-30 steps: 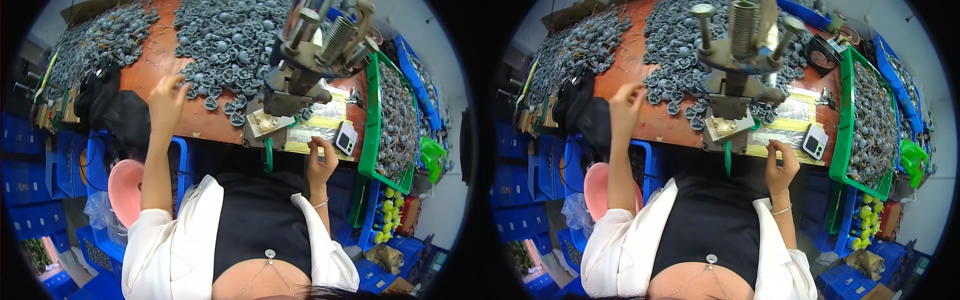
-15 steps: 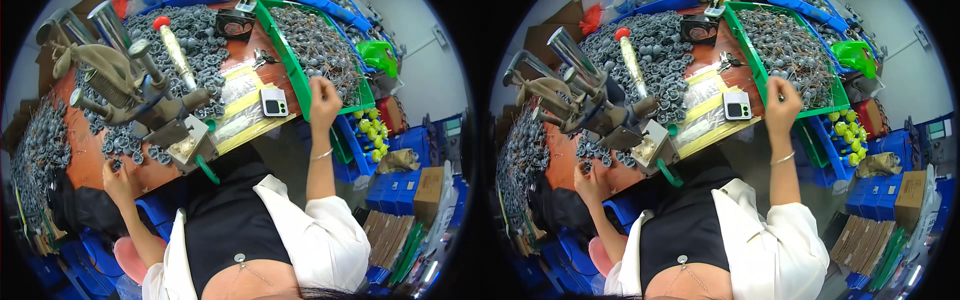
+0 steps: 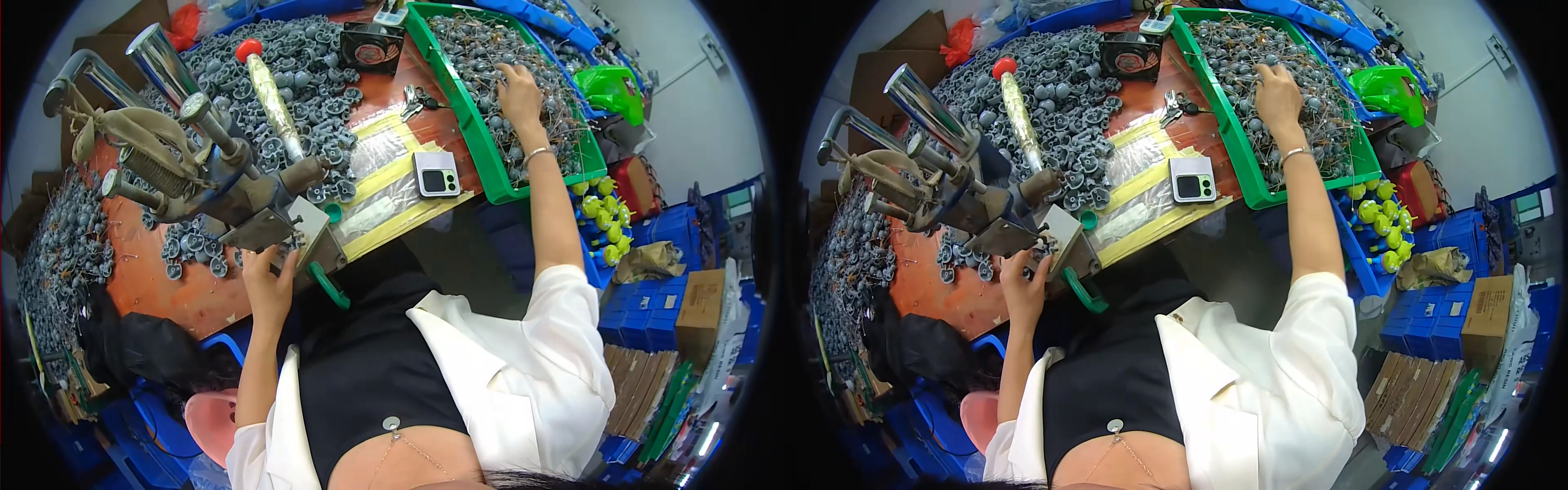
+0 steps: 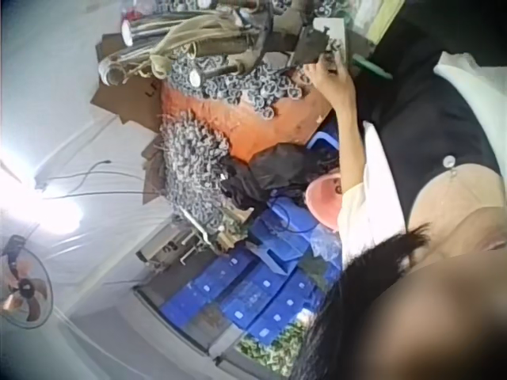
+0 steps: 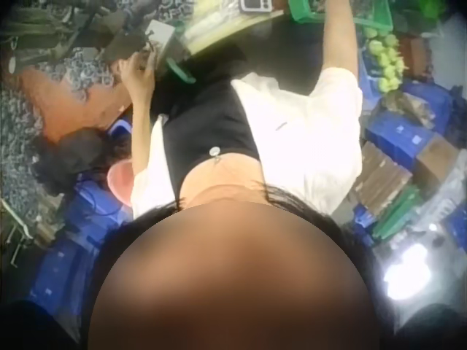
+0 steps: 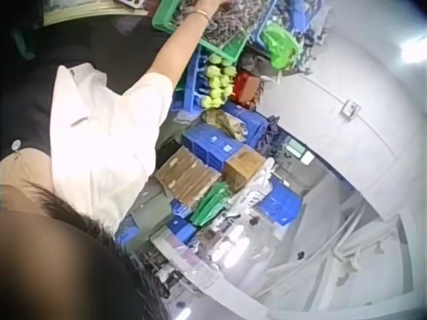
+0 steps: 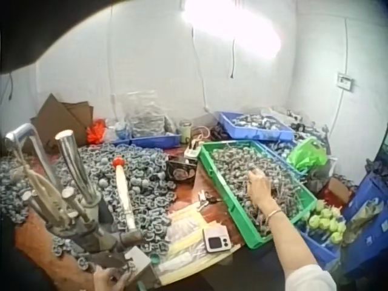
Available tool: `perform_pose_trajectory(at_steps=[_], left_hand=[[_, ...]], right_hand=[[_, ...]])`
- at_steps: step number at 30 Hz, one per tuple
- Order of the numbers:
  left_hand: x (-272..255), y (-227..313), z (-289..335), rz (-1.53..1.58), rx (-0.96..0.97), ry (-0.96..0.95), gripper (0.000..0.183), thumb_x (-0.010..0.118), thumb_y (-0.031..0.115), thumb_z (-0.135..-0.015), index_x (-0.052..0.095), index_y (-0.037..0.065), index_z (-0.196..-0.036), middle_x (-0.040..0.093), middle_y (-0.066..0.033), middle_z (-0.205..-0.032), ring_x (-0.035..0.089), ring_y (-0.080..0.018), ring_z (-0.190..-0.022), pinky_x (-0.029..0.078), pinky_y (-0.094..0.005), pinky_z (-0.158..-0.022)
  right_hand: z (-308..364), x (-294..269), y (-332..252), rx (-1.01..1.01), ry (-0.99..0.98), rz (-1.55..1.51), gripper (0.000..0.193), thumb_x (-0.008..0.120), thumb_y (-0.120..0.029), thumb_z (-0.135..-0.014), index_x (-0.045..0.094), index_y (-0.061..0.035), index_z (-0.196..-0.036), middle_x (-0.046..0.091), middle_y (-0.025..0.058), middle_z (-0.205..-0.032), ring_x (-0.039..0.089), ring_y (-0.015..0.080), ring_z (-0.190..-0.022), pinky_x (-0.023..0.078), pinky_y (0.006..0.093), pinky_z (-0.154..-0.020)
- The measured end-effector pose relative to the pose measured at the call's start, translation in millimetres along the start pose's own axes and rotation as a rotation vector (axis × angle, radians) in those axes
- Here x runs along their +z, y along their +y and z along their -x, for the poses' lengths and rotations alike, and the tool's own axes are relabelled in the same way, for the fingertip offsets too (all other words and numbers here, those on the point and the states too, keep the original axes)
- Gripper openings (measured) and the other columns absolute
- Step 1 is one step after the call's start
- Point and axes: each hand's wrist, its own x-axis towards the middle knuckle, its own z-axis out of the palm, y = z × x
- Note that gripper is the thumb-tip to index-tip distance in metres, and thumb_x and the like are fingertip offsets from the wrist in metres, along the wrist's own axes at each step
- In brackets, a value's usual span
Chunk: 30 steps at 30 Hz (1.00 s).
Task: Operates a manual press machine to process small mechanical components on a factory workbench.
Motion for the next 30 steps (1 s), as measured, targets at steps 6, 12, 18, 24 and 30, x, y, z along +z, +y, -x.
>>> perform_pose_trajectory(at_steps=[6, 12, 18, 24, 30], left_hand=[[2.4, -8.9, -7.5, 0.344, -0.343, -0.132, 0.034, 0.080, 0.002, -0.074, 0.066, -0.004, -0.105, 0.068, -0.0106, -0.097, 0.063, -0.0177, -0.088, 0.049, -0.0300, -0.077], [4.0, -9.0, -6.0, 0.319, -0.321, -0.087, 0.029, 0.080, 0.006, -0.075, 0.069, -0.005, -0.100, 0.068, -0.0095, -0.091, 0.061, -0.0160, -0.082, 0.048, -0.0300, -0.073], [13.0, 5.0, 3.9, 0.121, -0.157, 0.017, 0.028, 0.078, 0.010, -0.078, 0.065, -0.006, -0.096, 0.060, -0.0175, -0.097, 0.058, -0.0327, -0.092, 0.045, -0.0377, -0.079], [19.5, 11.9, 4.1, 0.137, -0.070, 0.111, 0.022, 0.075, 0.008, -0.079, 0.063, -0.005, -0.093, 0.058, -0.0203, -0.101, 0.056, -0.0375, -0.095, 0.044, -0.0416, -0.082], [19.1, 9.0, 4.5, 0.156, -0.143, 0.044, 0.024, 0.076, 0.010, -0.079, 0.064, -0.006, -0.093, 0.058, -0.0214, -0.106, 0.056, -0.0378, -0.101, 0.043, -0.0416, -0.087]], right_hand=[[-41.2, -8.6, 39.5, 0.061, -0.141, -0.063, 0.018, 0.075, -0.028, -0.078, 0.073, -0.0107, -0.083, 0.072, 0.0098, -0.083, 0.068, 0.0285, -0.081, 0.054, 0.0387, -0.075], [-85.9, -62.4, 82.4, 0.263, 0.034, -0.200, 0.033, 0.076, -0.043, -0.080, 0.077, -0.0100, -0.079, 0.070, 0.0046, -0.067, 0.065, 0.0162, -0.062, 0.050, 0.0318, -0.061], [-129.6, -106.9, 92.0, 0.438, 0.214, -0.910, 0.023, 0.073, -0.029, -0.088, 0.076, -0.0065, -0.083, 0.067, 0.0012, -0.069, 0.061, 0.0087, -0.062, 0.047, 0.0226, -0.058], [-119.5, -124.1, 84.8, 0.433, -0.277, -0.560, 0.027, 0.068, -0.029, -0.091, 0.075, -0.0041, -0.085, 0.059, 0.0004, -0.062, 0.052, 0.0092, -0.048, 0.041, 0.0248, -0.044], [-117.1, -116.3, 96.7, 0.286, 0.169, -0.595, 0.031, 0.066, -0.036, -0.091, 0.077, -0.0073, -0.090, 0.056, -0.0012, -0.063, 0.052, 0.0075, -0.051, 0.041, 0.0238, -0.048]])
